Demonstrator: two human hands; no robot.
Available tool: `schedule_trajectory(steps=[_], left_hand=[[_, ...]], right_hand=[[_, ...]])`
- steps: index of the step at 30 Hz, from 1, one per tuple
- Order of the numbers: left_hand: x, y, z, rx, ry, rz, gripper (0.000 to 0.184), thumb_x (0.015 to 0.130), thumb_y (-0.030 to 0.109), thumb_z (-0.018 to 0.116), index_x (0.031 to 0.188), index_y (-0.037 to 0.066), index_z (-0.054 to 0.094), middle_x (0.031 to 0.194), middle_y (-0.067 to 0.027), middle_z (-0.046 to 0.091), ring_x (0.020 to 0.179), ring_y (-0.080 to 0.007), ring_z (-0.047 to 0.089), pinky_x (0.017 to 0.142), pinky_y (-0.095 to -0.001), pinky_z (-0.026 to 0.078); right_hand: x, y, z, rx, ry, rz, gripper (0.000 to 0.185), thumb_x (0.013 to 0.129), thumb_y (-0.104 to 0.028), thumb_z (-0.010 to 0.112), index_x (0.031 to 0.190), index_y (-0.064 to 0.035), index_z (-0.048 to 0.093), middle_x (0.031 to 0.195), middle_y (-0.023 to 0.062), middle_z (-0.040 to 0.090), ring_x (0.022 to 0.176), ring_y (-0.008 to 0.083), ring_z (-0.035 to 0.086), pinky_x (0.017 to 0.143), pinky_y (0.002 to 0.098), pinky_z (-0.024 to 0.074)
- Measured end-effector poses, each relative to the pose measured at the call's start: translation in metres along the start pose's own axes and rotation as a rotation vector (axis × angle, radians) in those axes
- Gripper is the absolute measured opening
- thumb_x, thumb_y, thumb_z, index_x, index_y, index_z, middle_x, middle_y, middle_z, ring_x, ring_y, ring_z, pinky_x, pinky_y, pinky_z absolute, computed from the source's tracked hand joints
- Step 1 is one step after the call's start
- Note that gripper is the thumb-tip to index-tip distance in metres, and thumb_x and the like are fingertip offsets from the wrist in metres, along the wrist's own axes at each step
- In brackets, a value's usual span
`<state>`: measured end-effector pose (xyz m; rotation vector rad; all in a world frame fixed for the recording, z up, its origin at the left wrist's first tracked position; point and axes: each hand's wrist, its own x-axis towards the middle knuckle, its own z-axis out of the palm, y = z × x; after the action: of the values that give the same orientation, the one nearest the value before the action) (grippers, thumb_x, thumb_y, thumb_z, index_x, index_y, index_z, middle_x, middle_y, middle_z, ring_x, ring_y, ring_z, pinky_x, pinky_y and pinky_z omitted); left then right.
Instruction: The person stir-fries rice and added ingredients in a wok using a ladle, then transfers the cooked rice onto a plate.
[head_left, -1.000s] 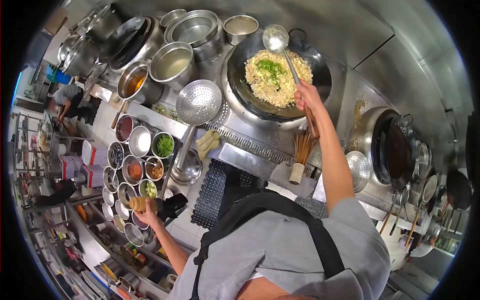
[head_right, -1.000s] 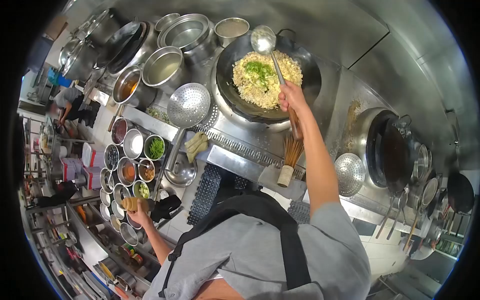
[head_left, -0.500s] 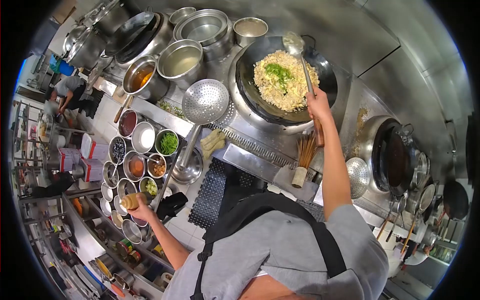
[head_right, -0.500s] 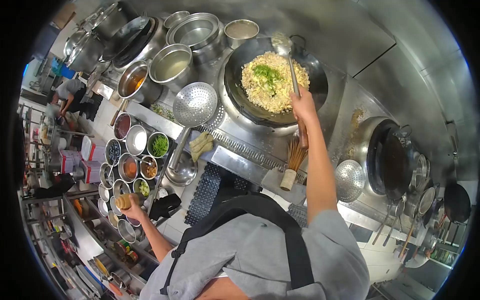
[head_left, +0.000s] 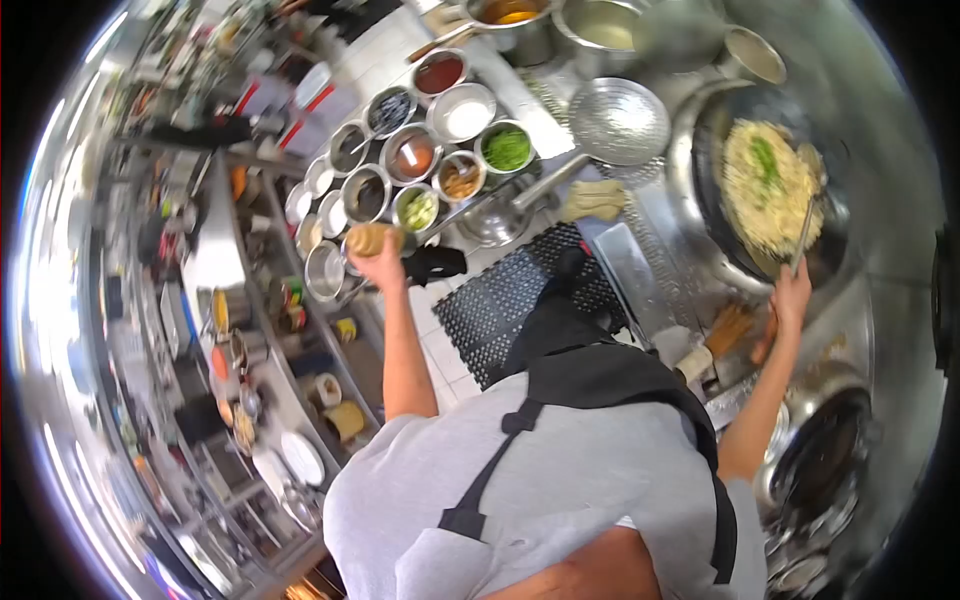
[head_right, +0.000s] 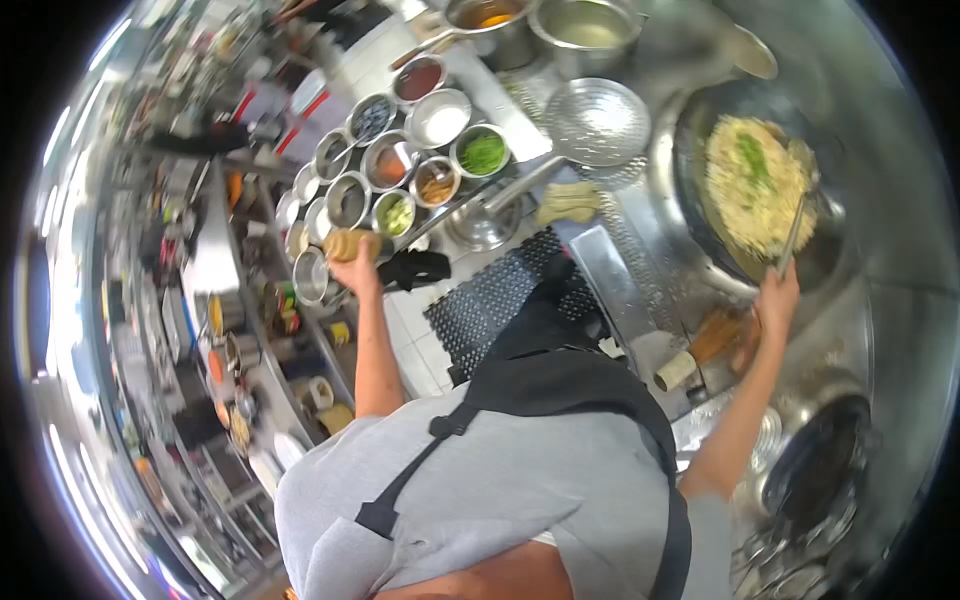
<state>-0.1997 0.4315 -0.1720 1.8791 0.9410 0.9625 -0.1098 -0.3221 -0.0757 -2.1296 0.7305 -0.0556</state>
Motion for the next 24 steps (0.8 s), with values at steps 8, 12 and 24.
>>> schedule_trajectory(steps=[8, 12, 24], left_hand=[[-0.001, 0.002, -0.003, -0.079, 0.030, 0.080, 0.065, 0.074, 0.014, 0.089, 0.126, 0.000, 0.053, 0.118, -0.0130, 0.061, 0.105, -0.0245, 0.062, 0.095, -0.0389, 0.050], [0.010, -0.008, -0.007, -0.061, -0.066, -0.028, 0.067, 0.070, 0.024, 0.094, 0.120, -0.003, 0.059, 0.110, -0.0146, 0.068, 0.097, -0.0280, 0.065, 0.092, -0.0421, 0.053], [-0.019, 0.018, -0.005, 0.803, 0.175, 0.256, 0.077, 0.074, 0.041, 0.086, 0.130, -0.003, 0.058, 0.119, -0.0199, 0.064, 0.107, -0.0380, 0.060, 0.090, -0.0476, 0.050]], right_hand=[[0.021, -0.013, -0.050, 0.045, 0.084, -0.025, 0.043, 0.100, -0.014, 0.052, 0.142, -0.0060, 0.050, 0.058, -0.0017, 0.043, 0.039, 0.0086, 0.038, 0.034, 0.0281, 0.0302], [0.080, 0.049, -0.002, 0.180, -0.063, -0.010, 0.021, 0.101, -0.015, 0.050, 0.080, -0.0164, 0.049, 0.057, -0.0030, 0.045, 0.041, 0.0088, 0.042, 0.034, 0.0276, 0.0298], [0.024, -0.059, -0.007, 0.134, -0.118, 0.009, 0.061, 0.096, -0.009, 0.050, 0.155, -0.0043, 0.033, 0.061, 0.0079, 0.057, 0.044, 0.0190, 0.055, 0.044, 0.0373, 0.0460]])
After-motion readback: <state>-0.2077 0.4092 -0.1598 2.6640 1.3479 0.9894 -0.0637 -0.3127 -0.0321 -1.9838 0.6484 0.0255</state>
